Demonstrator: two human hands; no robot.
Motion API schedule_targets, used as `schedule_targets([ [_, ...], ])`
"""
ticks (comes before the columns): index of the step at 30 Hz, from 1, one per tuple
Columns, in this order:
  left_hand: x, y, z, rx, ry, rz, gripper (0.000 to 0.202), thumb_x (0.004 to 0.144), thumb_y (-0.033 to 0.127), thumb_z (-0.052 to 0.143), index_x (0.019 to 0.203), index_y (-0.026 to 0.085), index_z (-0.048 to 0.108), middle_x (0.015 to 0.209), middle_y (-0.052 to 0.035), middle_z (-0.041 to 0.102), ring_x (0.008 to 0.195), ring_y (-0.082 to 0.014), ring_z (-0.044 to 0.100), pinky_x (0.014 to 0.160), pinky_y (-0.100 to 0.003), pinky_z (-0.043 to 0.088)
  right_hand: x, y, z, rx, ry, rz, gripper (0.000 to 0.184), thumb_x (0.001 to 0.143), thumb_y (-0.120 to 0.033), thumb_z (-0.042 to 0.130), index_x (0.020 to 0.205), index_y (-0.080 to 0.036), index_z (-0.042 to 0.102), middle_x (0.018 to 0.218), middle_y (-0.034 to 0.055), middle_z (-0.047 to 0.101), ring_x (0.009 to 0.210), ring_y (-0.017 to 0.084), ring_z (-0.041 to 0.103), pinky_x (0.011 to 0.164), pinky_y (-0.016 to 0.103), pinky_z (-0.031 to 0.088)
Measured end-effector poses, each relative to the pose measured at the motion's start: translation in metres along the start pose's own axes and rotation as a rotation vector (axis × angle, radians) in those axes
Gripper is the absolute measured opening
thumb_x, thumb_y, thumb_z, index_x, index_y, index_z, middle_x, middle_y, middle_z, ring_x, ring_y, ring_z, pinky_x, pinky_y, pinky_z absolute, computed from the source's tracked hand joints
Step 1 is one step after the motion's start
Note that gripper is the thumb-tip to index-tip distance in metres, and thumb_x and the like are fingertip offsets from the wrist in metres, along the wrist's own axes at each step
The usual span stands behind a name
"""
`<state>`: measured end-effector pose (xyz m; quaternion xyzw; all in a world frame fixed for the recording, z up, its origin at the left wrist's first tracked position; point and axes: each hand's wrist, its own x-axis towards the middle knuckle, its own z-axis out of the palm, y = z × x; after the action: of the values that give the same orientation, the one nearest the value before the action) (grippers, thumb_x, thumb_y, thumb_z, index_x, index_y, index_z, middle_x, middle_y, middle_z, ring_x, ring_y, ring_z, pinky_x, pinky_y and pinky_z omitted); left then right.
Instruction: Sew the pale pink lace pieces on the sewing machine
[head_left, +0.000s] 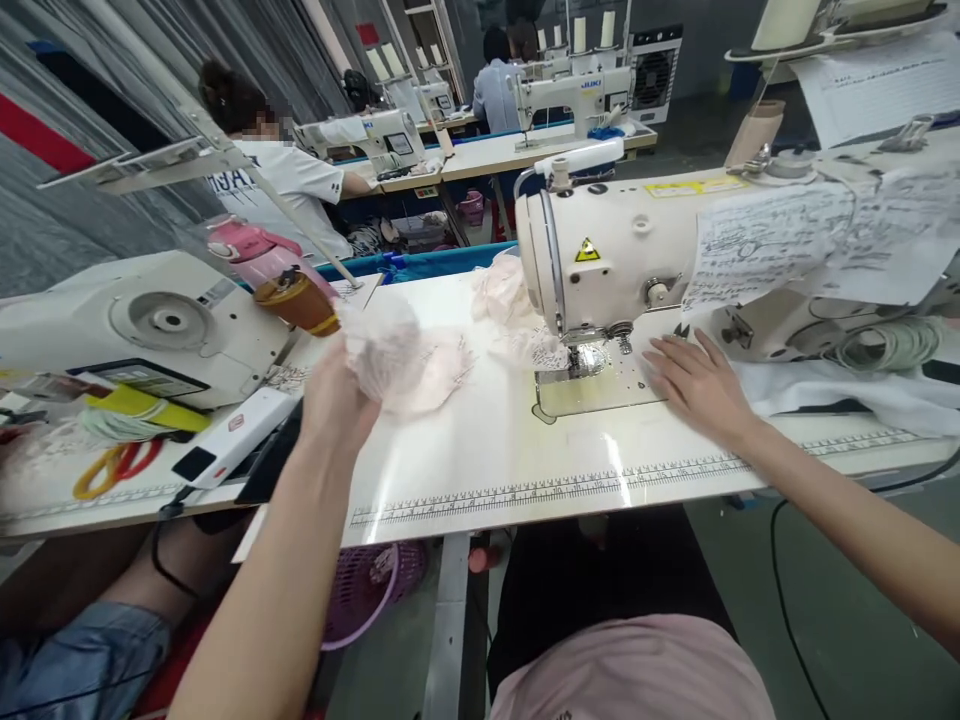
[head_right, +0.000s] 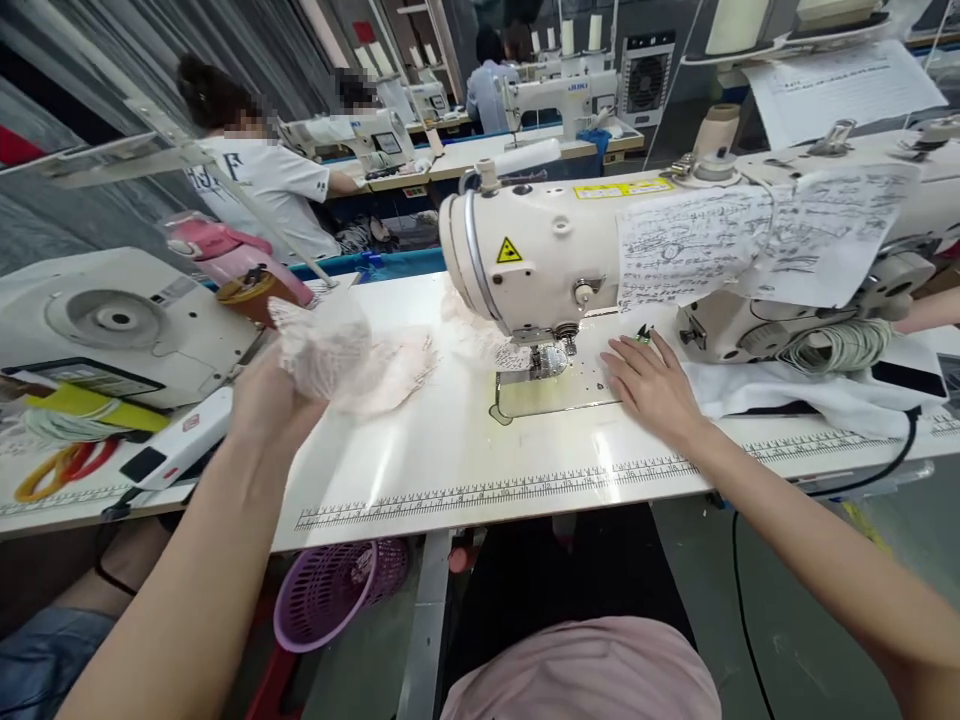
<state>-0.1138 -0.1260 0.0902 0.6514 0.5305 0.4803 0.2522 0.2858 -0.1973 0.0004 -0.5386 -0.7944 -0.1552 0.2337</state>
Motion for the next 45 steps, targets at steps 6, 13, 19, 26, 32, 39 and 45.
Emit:
schedule_targets([
  [6, -0.066, 0.025, 0.087, 0.062, -0.703, 0.106, 0.023, 0.091, 0.036, 0.047, 0.088, 0.024, 0.066, 0.095, -0.0037, 0.071, 0.091, -0.0202, 0.066, 0.080, -0.037, 0.055, 0.026, -0.014, -0.010, 0.189, -0.060, -0.171, 0.042, 0.090, -0.011, 0.042, 0.128, -0.022, 0.054, 0.127, 0.0058, 0.061, 0.122, 0.023, 0.053, 0.099, 0.049, 0.046],
  [13, -0.081, 0.032, 0.123, 0.534, -0.655, 0.566, 0.023, 0.091, 0.026, 0.050, 0.112, 0.018, 0.054, 0.118, -0.0114, 0.059, 0.110, -0.0264, 0.057, 0.084, -0.042, 0.053, 0.061, -0.038, 0.017, 0.303, 0.067, -0.457, 0.042, 0.085, 0.002, 0.041, 0.112, -0.021, 0.063, 0.111, 0.0002, 0.070, 0.104, 0.014, 0.061, 0.076, 0.029, 0.052],
  [19, -0.070, 0.028, 0.117, 0.551, -0.653, 0.657, 0.018, 0.095, 0.024, 0.043, 0.089, 0.019, 0.060, 0.101, -0.0070, 0.067, 0.092, -0.0205, 0.065, 0.072, -0.034, 0.056, 0.061, -0.042, 0.031, 0.247, 0.126, -0.536, 0.026, 0.088, -0.003, 0.047, 0.094, -0.019, 0.066, 0.099, -0.0036, 0.072, 0.102, 0.013, 0.062, 0.065, 0.025, 0.048],
  [26, -0.056, 0.008, 0.130, 0.707, -0.575, 0.740, 0.041, 0.093, 0.022, 0.043, 0.132, 0.009, 0.050, 0.133, -0.0157, 0.055, 0.124, -0.0295, 0.052, 0.097, -0.046, 0.052, 0.059, -0.035, 0.034, 0.182, 0.098, -0.490, 0.028, 0.087, -0.001, 0.046, 0.096, -0.018, 0.066, 0.101, -0.0036, 0.072, 0.097, 0.012, 0.064, 0.085, 0.031, 0.048],
  [32, -0.044, -0.004, 0.138, 0.654, -0.570, 0.686, 0.046, 0.093, 0.020, 0.039, 0.138, 0.014, 0.045, 0.138, -0.0120, 0.051, 0.129, -0.0290, 0.047, 0.101, -0.050, 0.048, 0.060, -0.037, 0.030, 0.136, -0.002, -0.395, 0.031, 0.087, -0.003, 0.046, 0.105, -0.018, 0.066, 0.112, -0.0007, 0.070, 0.102, 0.015, 0.062, 0.088, 0.034, 0.046],
  [39, -0.033, -0.015, 0.140, 0.598, -0.603, 0.666, 0.045, 0.096, 0.026, 0.037, 0.139, 0.015, 0.044, 0.139, -0.0111, 0.049, 0.130, -0.0272, 0.046, 0.108, -0.049, 0.041, 0.058, -0.038, 0.032, 0.095, -0.074, -0.349, 0.035, 0.089, -0.004, 0.043, 0.113, -0.019, 0.064, 0.124, 0.0020, 0.064, 0.105, 0.020, 0.061, 0.083, 0.038, 0.049],
  [45, -0.028, -0.018, 0.140, 0.575, -0.629, 0.657, 0.045, 0.097, 0.030, 0.035, 0.139, 0.017, 0.044, 0.138, -0.0102, 0.051, 0.129, -0.0268, 0.048, 0.108, -0.049, 0.041, 0.060, -0.036, 0.037, 0.071, -0.040, -0.358, 0.033, 0.087, -0.004, 0.046, 0.110, -0.019, 0.065, 0.122, 0.0013, 0.065, 0.093, 0.019, 0.066, 0.073, 0.037, 0.051],
])
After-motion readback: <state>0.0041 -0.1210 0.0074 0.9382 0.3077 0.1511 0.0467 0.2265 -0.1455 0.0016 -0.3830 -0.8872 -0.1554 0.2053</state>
